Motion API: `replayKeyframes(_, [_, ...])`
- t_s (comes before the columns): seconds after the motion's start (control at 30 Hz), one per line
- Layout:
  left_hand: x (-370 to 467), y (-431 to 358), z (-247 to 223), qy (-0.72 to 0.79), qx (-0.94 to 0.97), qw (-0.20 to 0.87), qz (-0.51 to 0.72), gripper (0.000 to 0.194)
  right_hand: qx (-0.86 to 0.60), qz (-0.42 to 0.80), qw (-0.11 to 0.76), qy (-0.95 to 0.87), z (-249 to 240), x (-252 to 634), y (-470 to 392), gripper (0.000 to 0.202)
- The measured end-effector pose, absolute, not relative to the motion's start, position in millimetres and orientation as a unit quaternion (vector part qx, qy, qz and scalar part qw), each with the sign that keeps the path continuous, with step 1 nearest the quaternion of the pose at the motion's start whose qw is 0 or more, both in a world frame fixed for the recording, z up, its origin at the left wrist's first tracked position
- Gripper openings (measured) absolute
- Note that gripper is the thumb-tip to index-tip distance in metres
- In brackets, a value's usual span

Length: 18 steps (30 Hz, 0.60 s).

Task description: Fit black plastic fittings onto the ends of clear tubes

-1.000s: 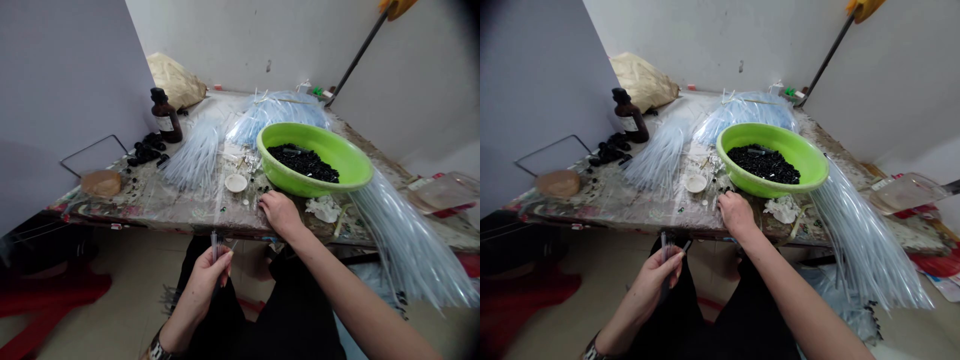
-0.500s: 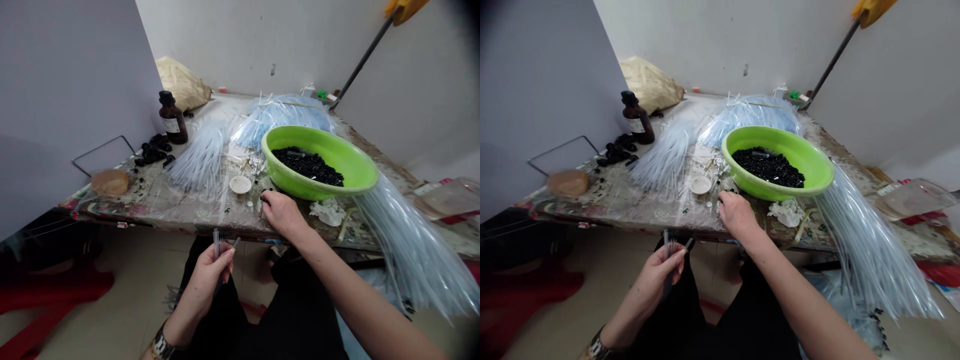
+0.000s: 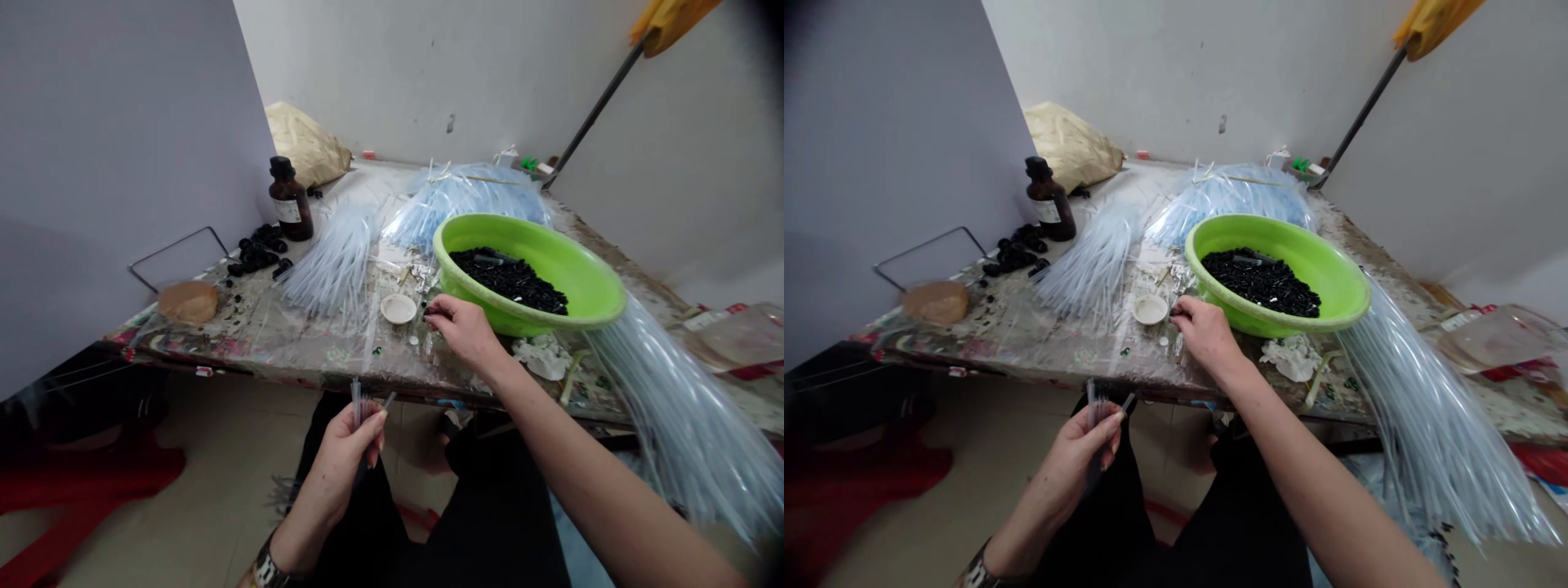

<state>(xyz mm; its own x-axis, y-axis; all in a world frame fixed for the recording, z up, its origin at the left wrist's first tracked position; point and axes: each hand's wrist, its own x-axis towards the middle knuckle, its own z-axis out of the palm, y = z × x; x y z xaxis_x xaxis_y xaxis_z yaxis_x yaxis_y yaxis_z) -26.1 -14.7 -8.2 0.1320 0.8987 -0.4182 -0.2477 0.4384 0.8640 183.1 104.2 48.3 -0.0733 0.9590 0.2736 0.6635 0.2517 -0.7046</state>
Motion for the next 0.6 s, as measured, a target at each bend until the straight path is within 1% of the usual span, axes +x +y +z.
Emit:
replayKeyframes(0.17, [-26.4, -15.5, -11.4, 0.511, 0.316, 0.683, 0.416, 0.033, -0.578, 0.196, 0.356, -0.707, 47.3, 174.7, 120.9, 0.006])
replayKeyframes(0.4, [-27.1, -14.4, -10.7, 0.512, 0.313, 0.685, 0.414, 0.034, -0.586, 0.105, 0.280, -0.753, 43.7, 165.2, 135.3, 0.013])
replayKeyframes(0.6, [-28.3, -14.0, -10.6, 0.511, 0.313, 0.686, 0.412, 0.035, -0.583, 0.039, 0.216, -0.783, 43.2, 160.6, 145.7, 0.014])
